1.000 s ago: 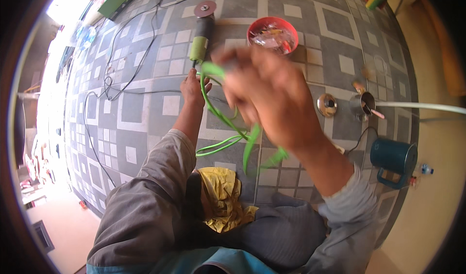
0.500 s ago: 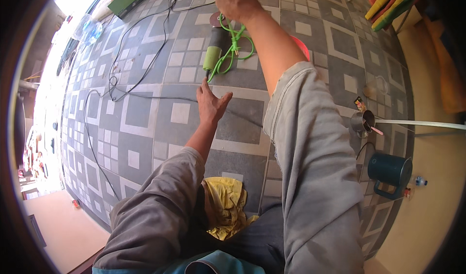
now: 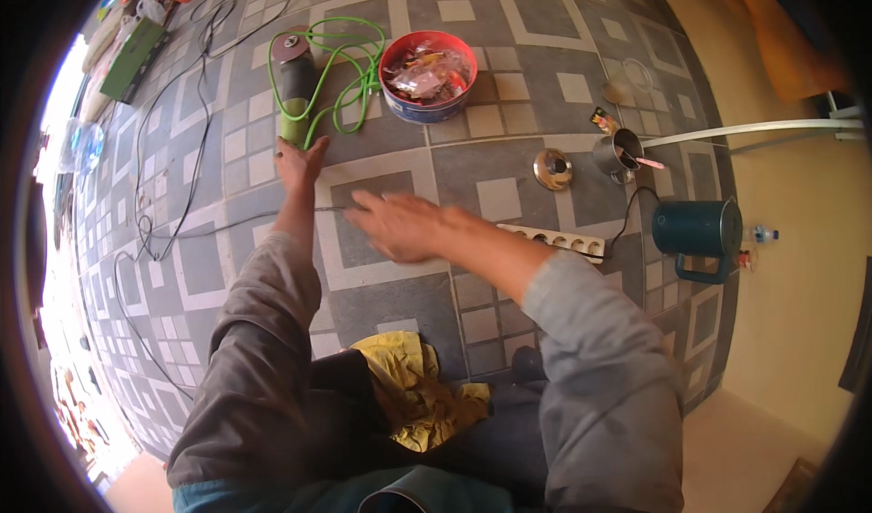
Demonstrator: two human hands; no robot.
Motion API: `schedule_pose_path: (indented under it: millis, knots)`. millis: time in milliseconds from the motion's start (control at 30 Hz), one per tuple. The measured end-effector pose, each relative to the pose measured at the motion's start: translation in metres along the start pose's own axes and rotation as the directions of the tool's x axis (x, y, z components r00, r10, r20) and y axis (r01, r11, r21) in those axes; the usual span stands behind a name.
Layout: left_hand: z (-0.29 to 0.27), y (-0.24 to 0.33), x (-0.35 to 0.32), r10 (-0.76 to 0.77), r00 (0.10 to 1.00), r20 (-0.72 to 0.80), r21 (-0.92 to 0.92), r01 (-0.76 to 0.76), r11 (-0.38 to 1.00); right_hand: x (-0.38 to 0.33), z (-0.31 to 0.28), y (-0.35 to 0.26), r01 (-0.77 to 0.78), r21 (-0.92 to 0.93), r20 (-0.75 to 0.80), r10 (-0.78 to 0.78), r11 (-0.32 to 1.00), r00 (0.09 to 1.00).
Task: The person puts sugar and tea bags into a cup, manipulates an extension cord and an electric kettle on the floor, and uses an angle grinder on a metal rod.
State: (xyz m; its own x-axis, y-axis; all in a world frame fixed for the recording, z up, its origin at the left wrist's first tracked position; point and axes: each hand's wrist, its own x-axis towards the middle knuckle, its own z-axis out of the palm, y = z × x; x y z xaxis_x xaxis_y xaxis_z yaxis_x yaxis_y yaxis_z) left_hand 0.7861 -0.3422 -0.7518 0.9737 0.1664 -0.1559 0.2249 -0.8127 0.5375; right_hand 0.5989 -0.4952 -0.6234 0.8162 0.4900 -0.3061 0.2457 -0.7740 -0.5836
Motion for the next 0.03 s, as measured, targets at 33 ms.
schedule_pose_path:
  millis: [33]
  knots:
    - [-0.0019, -0.005, 0.0108, -0.002, 0.996, 0.094, -0.084, 0.009, 0.996, -0.0009, 0.0011, 0.0028, -0.006, 0.01, -0.002, 0.006, 1.0, 1.0]
